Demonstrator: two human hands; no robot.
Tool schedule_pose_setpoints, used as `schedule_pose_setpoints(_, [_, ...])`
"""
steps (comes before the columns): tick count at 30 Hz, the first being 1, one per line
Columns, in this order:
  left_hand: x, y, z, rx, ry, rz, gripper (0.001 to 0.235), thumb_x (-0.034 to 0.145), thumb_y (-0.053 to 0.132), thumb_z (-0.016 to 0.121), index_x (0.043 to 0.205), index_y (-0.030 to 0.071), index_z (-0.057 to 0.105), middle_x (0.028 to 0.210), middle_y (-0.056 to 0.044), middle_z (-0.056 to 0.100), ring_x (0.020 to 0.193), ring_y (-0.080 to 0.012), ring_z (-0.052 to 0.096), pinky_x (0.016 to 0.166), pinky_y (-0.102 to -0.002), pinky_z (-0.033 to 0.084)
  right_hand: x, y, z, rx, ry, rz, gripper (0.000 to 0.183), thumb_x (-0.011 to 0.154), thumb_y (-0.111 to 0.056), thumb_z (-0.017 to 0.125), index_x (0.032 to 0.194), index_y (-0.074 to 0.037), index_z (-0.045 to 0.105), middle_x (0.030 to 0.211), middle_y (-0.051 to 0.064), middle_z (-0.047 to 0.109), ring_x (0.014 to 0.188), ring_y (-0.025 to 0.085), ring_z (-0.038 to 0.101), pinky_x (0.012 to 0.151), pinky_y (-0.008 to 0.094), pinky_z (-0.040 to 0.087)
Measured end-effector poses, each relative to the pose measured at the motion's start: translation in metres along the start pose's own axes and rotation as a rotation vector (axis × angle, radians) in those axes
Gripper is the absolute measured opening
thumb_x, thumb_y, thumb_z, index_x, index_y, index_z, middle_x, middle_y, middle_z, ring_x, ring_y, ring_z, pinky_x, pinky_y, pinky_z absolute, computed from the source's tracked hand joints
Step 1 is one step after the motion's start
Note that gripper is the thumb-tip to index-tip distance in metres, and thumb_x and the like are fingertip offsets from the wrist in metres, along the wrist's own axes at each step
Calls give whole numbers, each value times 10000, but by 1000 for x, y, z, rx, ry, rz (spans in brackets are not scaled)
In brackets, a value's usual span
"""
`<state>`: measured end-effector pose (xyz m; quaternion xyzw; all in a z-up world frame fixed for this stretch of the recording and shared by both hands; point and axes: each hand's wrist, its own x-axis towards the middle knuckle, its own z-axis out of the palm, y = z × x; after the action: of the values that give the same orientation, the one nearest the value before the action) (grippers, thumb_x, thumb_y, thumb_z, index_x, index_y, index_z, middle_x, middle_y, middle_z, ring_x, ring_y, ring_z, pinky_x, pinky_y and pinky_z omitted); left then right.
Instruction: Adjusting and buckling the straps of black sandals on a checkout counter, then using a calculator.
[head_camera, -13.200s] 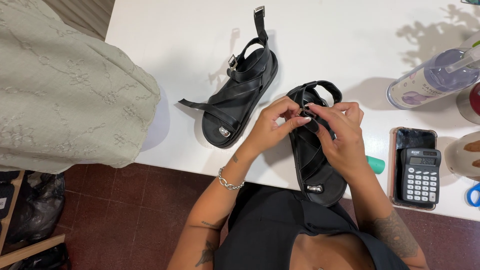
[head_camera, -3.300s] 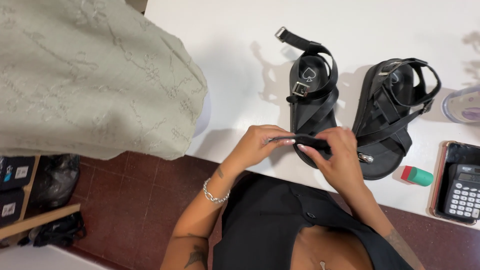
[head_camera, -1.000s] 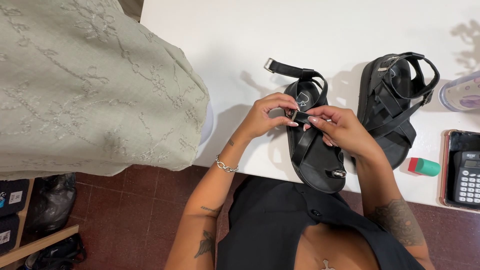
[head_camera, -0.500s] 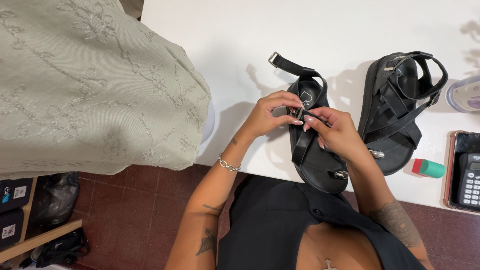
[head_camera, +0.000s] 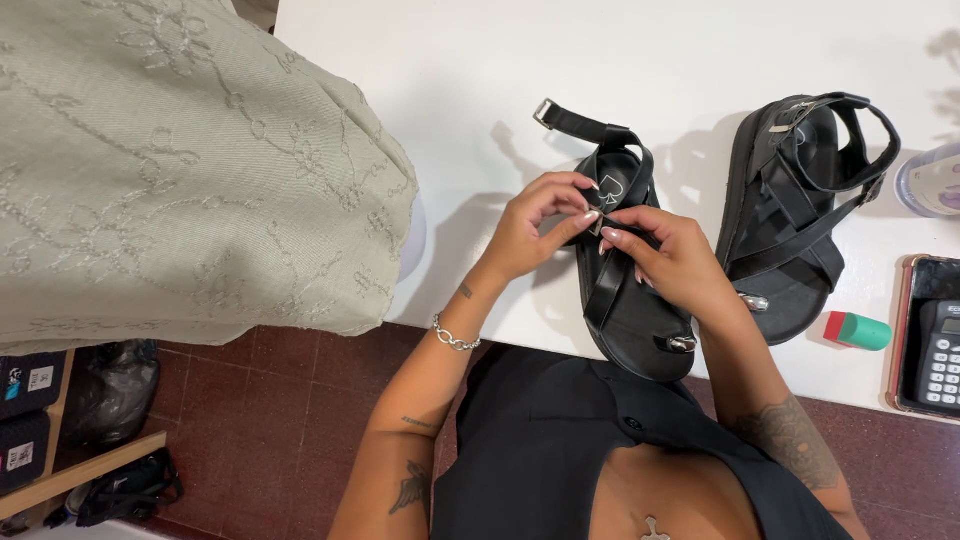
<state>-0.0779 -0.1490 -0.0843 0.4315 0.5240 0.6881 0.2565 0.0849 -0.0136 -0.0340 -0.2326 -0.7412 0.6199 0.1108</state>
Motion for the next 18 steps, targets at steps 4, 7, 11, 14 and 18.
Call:
schedule_pose_setpoints(4, [0, 15, 6, 236, -13, 63, 123, 1005, 164, 705, 1000, 42, 691, 1244, -100, 643, 1014, -231, 746, 947, -346, 605, -4, -10, 2, -210, 10, -13, 283, 911, -58, 774, 1182, 15, 739, 909, 187, 747, 492, 159, 582, 458, 305, 497])
schedule_pose_setpoints(7, [1, 21, 7, 367, -32, 114, 178, 1060, 182, 599, 947, 56, 656, 1197, -79, 641, 905, -239, 745, 878, -375, 610, -10, -22, 7, -422, 67, -92, 555, 778, -107, 887, 1295, -45, 696, 1025, 169, 745, 890, 345, 680, 799, 458, 530])
schedule_pose_setpoints(11, [0, 30, 9, 558, -28, 167, 195, 1077, 211, 550, 944, 85, 617, 1185, -42, 657, 793, -251, 726, 744, -375, 611, -7, -6, 12, -800, 206, -439, 575, 777, -253, 908, 1295, -103, 712, 1092, -12, 700, 1009, 249, 571, 816, 380, 458])
schedule_pose_setpoints(14, [-1, 39, 9, 721, -35, 233, 204, 1083, 221, 519, 945, 99, 608, 1165, -16, 667, 764, -253, 724, 692, -360, 610, -1, 5, 13, -869, 251, -579, 464, 824, -283, 887, 1242, -138, 746, 1113, -59, 683, 1003, 199, 514, 819, 353, 354])
schedule_pose_setpoints(18, [-5, 31, 9, 970, 61, 436, 175, 1073, 206, 529, 954, 115, 620, 1127, 9, 679, 718, -238, 720, 635, -322, 595, 6, 13, 17, -851, 306, -707, 313, 828, -248, 877, 1110, -148, 784, 1045, -55, 720, 948, 201, 563, 798, 355, 315])
